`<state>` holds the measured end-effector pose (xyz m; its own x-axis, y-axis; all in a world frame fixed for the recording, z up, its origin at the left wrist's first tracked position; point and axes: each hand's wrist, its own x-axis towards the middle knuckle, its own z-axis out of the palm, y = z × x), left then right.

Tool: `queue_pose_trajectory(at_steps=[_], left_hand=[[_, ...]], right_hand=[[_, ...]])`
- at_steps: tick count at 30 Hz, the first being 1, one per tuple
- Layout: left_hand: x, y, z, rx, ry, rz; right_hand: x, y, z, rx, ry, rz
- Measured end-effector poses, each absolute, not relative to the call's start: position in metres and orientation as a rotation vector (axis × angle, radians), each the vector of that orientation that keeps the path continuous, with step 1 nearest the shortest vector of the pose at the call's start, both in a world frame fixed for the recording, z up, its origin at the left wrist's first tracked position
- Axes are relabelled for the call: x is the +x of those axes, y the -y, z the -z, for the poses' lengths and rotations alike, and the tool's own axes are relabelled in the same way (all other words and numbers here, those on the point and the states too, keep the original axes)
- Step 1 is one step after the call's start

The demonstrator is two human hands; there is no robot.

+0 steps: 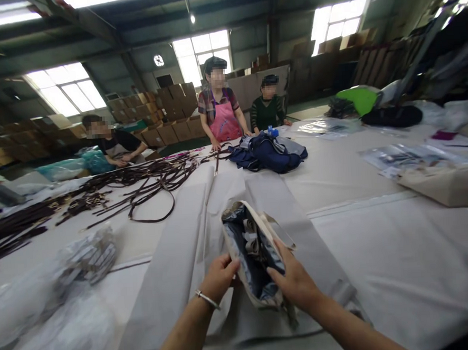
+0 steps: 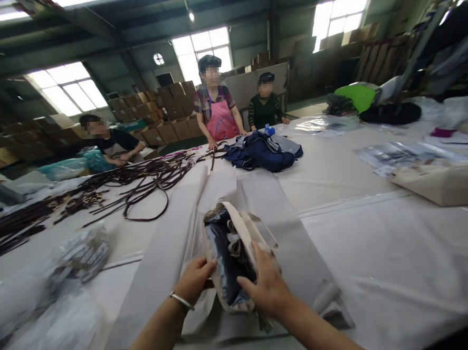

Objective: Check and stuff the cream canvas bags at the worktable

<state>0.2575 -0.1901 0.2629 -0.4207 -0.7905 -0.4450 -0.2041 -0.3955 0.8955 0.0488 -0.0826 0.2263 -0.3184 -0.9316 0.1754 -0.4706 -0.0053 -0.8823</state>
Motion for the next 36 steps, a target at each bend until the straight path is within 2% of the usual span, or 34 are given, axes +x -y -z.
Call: queue_pose_trajectory(at_steps=[5,9,12,20,25,28,36], left_hand=[[0.249,0.194,-0.270,1.288,1.803,1.648],[0.259,0.201,-0.262,1.451,1.714,1.578],[0.263,0.207,-0.263,1.477,1.679,1.547],[0.260,0.221,-0.279,1.388,1.735,1.334],[0.265,0.215,-0.290,1.138,1.882,0.673],[0.271,0.222,-0.292,1.011,2.047,0.396],[0.266,0.225,-0.282,0.848,2.349,0.480]], right_hand=[[-0.007,0.095,-0.226,-1.033,-1.680,1.385],[-0.044,0.086,-0.228,-0.623,-1.278,1.547],[-0.059,0.078,-0.232,-0.494,-1.132,1.585],[-0.080,0.078,-0.248,-0.420,-1.024,1.492],[-0.078,0.086,-0.251,-0.540,-0.972,1.456],[-0.077,0.094,-0.247,-0.604,-0.977,1.394],[-0.088,0.086,-0.220,-0.542,-1.022,1.339]])
